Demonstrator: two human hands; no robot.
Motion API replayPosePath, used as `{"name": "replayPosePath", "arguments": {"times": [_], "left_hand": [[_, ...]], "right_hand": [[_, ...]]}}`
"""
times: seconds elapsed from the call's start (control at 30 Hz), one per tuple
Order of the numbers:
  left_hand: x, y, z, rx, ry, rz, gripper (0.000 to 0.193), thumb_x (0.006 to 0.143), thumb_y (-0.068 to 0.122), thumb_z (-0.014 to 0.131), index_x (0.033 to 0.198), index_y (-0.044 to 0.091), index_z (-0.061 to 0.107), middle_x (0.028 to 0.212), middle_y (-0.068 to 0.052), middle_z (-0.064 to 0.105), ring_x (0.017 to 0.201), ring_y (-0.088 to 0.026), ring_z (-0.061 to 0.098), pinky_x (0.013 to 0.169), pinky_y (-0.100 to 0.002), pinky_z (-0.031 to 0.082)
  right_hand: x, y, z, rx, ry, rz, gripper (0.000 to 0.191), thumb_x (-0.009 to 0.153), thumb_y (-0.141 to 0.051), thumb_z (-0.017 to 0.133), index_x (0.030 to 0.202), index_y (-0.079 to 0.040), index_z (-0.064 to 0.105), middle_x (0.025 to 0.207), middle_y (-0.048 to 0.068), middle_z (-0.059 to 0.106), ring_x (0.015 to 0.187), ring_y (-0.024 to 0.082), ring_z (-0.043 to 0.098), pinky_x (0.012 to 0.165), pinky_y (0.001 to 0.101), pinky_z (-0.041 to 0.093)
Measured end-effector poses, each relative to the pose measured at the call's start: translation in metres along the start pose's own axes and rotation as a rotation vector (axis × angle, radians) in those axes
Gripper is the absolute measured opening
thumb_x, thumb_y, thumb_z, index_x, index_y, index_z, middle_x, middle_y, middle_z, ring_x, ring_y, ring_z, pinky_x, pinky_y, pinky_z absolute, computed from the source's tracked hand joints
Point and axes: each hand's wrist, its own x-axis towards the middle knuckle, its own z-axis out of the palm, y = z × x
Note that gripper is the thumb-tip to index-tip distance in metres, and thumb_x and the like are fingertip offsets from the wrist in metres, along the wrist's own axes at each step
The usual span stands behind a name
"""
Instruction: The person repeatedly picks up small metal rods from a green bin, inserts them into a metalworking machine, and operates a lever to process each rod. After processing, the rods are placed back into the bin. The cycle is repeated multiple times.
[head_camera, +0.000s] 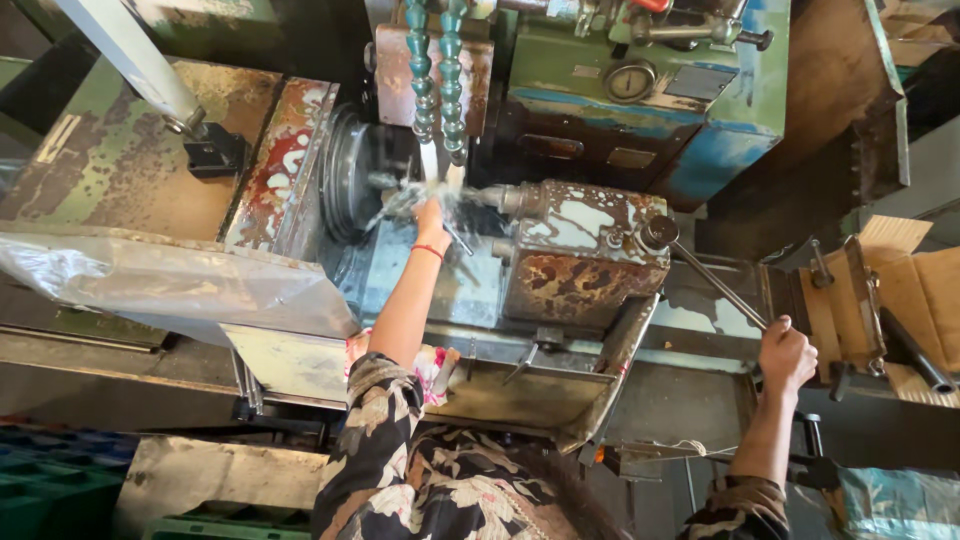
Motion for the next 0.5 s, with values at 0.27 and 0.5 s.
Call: {"name": "replayPosePath", "arguments": {"times": [0.27, 0.5], "left_hand": [[0.003, 0.001, -0.014, -0.052, -0.117, -0.201, 0.038, 0.099, 0.016, 0.058, 0.133, 0.029, 0.045, 0.082, -0.002, 0.056, 0.066, -0.021, 0.057, 0.056, -0.042, 0.048], [0.005, 0.009, -0.014, -0.115, -0.082, -0.239, 0.040, 0.101, 0.010, 0.056, 0.134, 0.031, 0.043, 0.093, -0.004, 0.063, 0.077, -0.024, 0.064, 0.064, -0.043, 0.056]], "right_hand": [[-0.009, -0.003, 0.002, -0.010, 0.075, 0.054, 0.056, 0.112, -0.047, 0.051, 0.092, -0.002, 0.078, 0.084, 0.032, 0.069, 0.081, 0.055, 0.067, 0.075, 0.0633, 0.053], [-0.024, -0.012, 0.007, -0.051, 0.135, 0.143, 0.053, 0.111, -0.043, 0.051, 0.090, -0.003, 0.077, 0.084, 0.031, 0.069, 0.078, 0.054, 0.067, 0.068, 0.0635, 0.053]]}}
